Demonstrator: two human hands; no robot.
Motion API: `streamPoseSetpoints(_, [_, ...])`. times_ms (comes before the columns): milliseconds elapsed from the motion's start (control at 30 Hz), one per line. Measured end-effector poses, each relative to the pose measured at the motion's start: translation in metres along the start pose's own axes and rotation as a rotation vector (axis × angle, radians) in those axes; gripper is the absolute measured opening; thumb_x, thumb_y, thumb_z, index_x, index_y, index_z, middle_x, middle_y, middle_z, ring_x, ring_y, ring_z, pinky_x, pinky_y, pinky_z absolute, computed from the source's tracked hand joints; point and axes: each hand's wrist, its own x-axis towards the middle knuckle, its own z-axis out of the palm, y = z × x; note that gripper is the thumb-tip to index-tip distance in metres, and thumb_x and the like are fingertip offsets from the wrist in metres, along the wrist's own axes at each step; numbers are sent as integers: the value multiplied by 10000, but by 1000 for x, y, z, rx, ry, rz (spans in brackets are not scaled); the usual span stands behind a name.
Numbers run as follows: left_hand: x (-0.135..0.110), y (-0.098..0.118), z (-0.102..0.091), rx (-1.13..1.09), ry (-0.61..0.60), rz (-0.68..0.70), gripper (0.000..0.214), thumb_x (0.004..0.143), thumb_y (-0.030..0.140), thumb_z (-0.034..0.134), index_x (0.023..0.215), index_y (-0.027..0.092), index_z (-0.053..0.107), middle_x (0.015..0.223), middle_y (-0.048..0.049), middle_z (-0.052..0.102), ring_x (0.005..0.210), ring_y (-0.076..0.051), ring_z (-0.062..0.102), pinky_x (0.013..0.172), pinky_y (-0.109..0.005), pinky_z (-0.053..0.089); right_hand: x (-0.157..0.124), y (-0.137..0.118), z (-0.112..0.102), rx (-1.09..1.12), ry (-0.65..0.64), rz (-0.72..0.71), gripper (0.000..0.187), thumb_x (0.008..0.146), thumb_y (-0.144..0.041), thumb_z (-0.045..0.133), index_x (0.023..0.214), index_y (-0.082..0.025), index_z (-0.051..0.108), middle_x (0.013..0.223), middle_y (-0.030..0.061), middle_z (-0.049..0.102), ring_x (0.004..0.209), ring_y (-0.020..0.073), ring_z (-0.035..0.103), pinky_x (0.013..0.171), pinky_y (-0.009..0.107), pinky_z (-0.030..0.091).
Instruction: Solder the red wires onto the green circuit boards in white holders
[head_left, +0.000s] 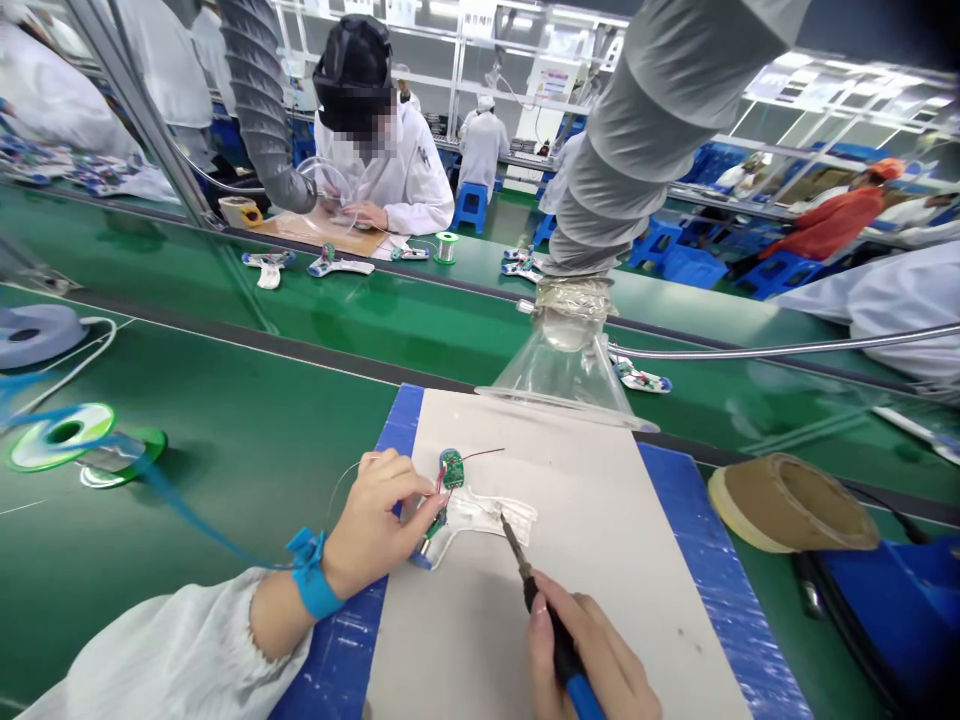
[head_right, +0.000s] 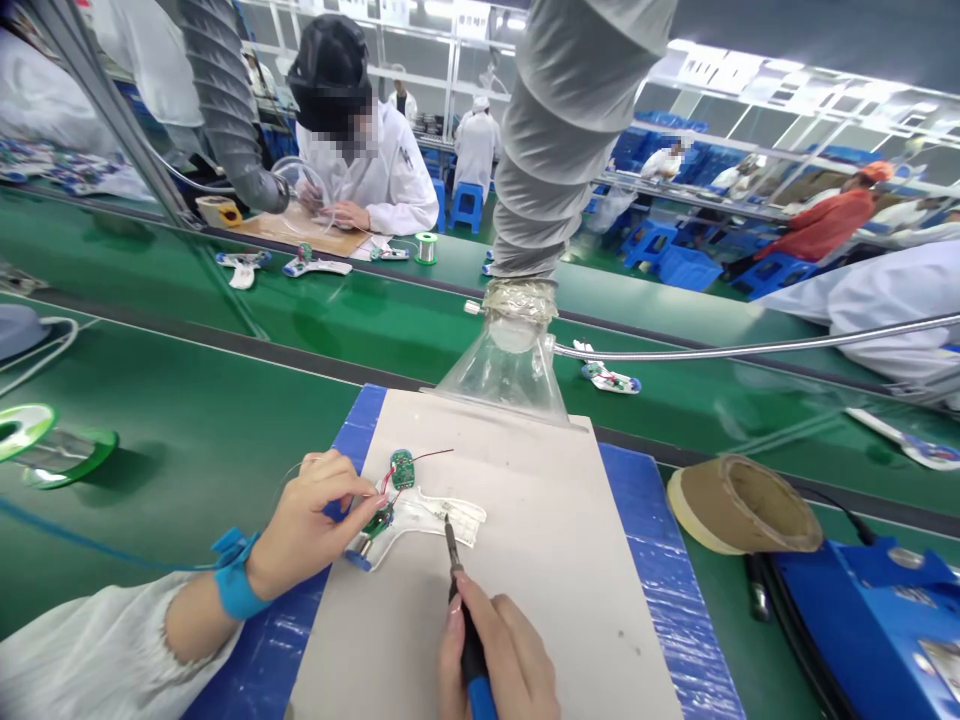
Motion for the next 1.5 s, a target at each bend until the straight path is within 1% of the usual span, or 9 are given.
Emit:
streamPoseSetpoints(167, [-1,-1,1,-11,-17,-33,213,888,246,624,684,202,668,560,31,520,608,-127,470,683,-313,329,-1,-2,4,94,-14,-20,259,816,-53,658,1014,-219,663,721,6,649,588,97,603,610,222,506])
streamPoseSetpoints(333, [-2,-2,2,-6,-32,-27,231,898,259,608,683,200,668,548,30,495,607,-131,459,689,-314,323,5,-5,4,47,-72,-28,200,857,-75,623,990,-220,657,686,-12,620,560,75,585,592,197,482])
streamPoseSetpoints(533, [-2,-1,3,-5,-44,-26,239,899,233,604,669,194,655,556,30,515,607,-126,464,706,-316,317,7,-6,5,47,-53,-50,206,855,-76,626,1000,-221,650,693,-10,634,552,84,585,588,208,483])
streamPoseSetpoints(633, [-2,-1,3,5,-48,-21,234,899,237,609,675,194,660,554,29,515,607,-128,463,704,-317,316,7,-6,5,29,-69,-55,231,855,-76,634,1029,-228,645,702,-7,636,564,85,590,593,208,487])
streamPoseSetpoints(767, [-3,0,3,22,-56,-16,249,907,253,602,670,197,656,555,22,520,620,-137,466,697,-317,317,8,-7,5,38,-75,-69,244,850,-49,630,1034,-208,638,680,-6,623,549,75,576,586,200,484])
streamPoseSetpoints(967, [0,-3,7,-10,3,-9,217,893,216,624,682,185,661,546,33,489,615,-134,448,706,-315,313,9,-4,5,14,-6,-53,226,838,-34,648,993,-199,656,687,3,644,547,82,588,582,201,483])
streamPoseSetpoints(1133, [4,-5,13,-51,20,-15,196,866,206,658,671,185,668,551,38,500,614,-130,461,710,-311,313,10,-3,7,38,12,-55,149,846,-48,663,943,-158,687,683,0,643,565,46,570,618,170,470])
streamPoseSetpoints(1300, [3,-5,15,-74,19,-16,171,853,195,674,683,180,678,554,40,493,614,-132,457,720,-312,313,12,-5,8,40,-9,-76,134,855,-58,661,956,-144,682,673,-1,627,555,37,554,622,165,461])
streamPoseSetpoints(1500, [3,-4,14,-74,23,0,187,857,188,666,671,171,668,556,38,489,612,-130,446,707,-311,306,11,-3,10,67,-47,-95,162,847,-41,671,982,-130,683,681,4,615,565,37,554,626,165,462])
